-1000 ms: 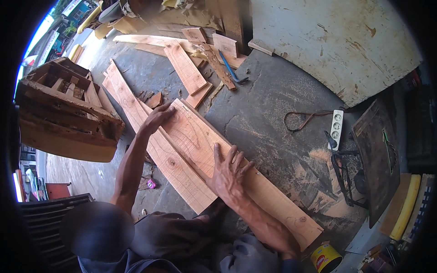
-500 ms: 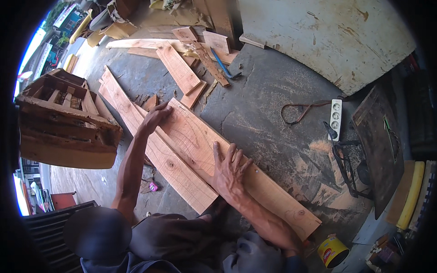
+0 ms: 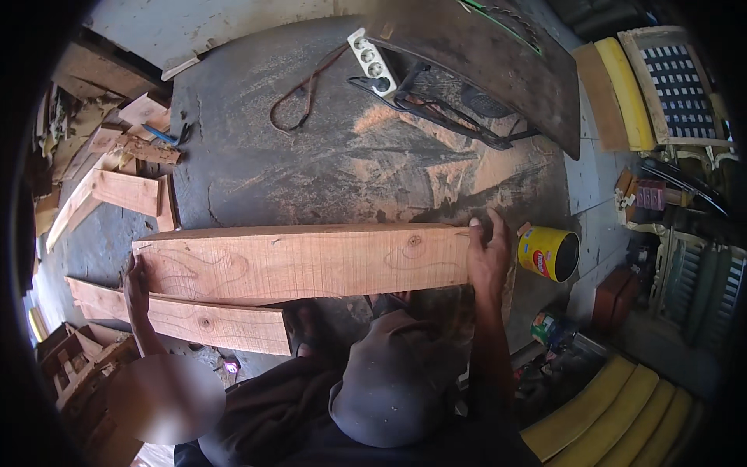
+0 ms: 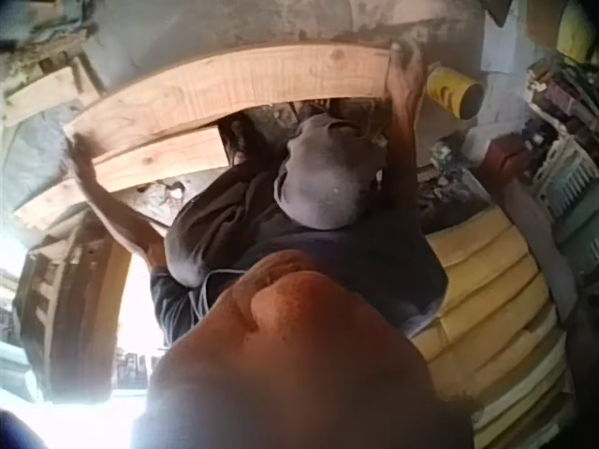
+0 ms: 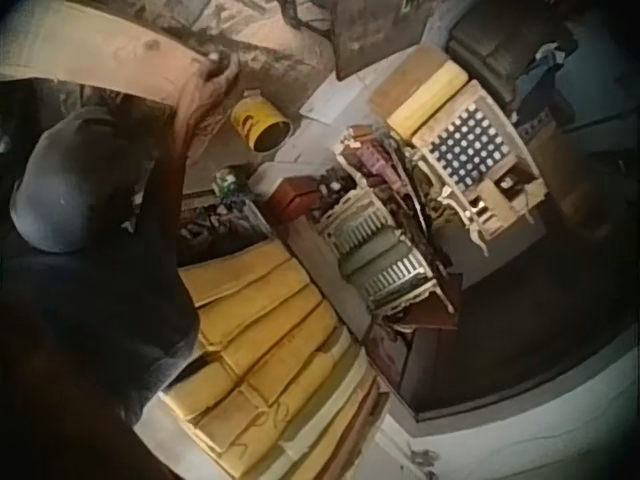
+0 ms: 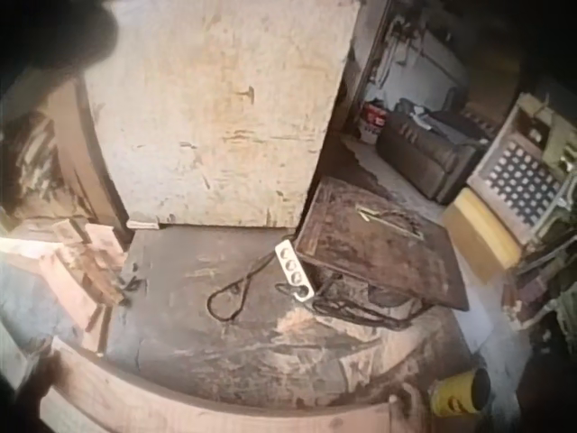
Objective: The person sits on the floor and assembles wooden planks into a frame structure. They use a hammer to drive nails into the wood, joining the pieces together. The person repeatedly picks up planks, aligns them, and hammers nails to secure the joints.
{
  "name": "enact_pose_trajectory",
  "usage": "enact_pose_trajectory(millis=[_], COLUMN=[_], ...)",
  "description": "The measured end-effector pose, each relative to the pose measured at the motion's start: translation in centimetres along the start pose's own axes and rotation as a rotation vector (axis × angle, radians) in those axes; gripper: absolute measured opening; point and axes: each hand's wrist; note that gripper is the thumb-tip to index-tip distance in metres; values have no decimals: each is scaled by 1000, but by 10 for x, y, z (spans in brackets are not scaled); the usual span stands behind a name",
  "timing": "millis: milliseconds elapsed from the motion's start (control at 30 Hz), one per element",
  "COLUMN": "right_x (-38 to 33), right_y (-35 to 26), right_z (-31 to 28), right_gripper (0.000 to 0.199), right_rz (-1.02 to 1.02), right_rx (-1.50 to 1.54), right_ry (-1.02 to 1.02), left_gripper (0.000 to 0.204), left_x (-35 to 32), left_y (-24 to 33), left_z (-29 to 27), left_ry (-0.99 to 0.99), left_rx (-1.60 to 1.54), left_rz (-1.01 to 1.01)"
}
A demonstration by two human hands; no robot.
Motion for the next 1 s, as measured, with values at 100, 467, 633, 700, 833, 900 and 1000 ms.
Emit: enact_pose_trajectory(millis=[100, 467, 633, 700, 833, 900, 1000], right_x=[-8, -25, -27, -27, -34, -34, -31], right_y=[75, 70, 77, 76, 71, 69, 65], right_z=[-20, -20, -23, -25, -28, -23, -19], right_gripper=[39, 42, 47, 46, 45, 45, 45], right_rz=[303, 395, 361, 330, 76, 167, 233], right_rx=[140, 535, 423, 281, 12, 40, 54], right_ry=[-44, -285, -337, -343, -359, -329, -302], left_gripper=[30, 21, 22, 23, 35, 33, 27], left_x=[3, 16, 22, 25, 34, 34, 37], left_y=[0, -12, -25, -27, -28, -33, -43], left_z=[5, -42, -46, -54, -59, -62, -69], left_ry=[-3, -237, -120, -152, -170, -178, -158], left_rx=[-5, 170, 216, 82, 45, 249, 268], left_rz=[-38, -50, 12, -117, -216, -65, -23])
Point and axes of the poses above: each hand's wrist, its own x-axis towards the middle knuckle, its own z-axis out of the palm, y = z × x, and after that the axes turned 11 degrees about x, right-handed
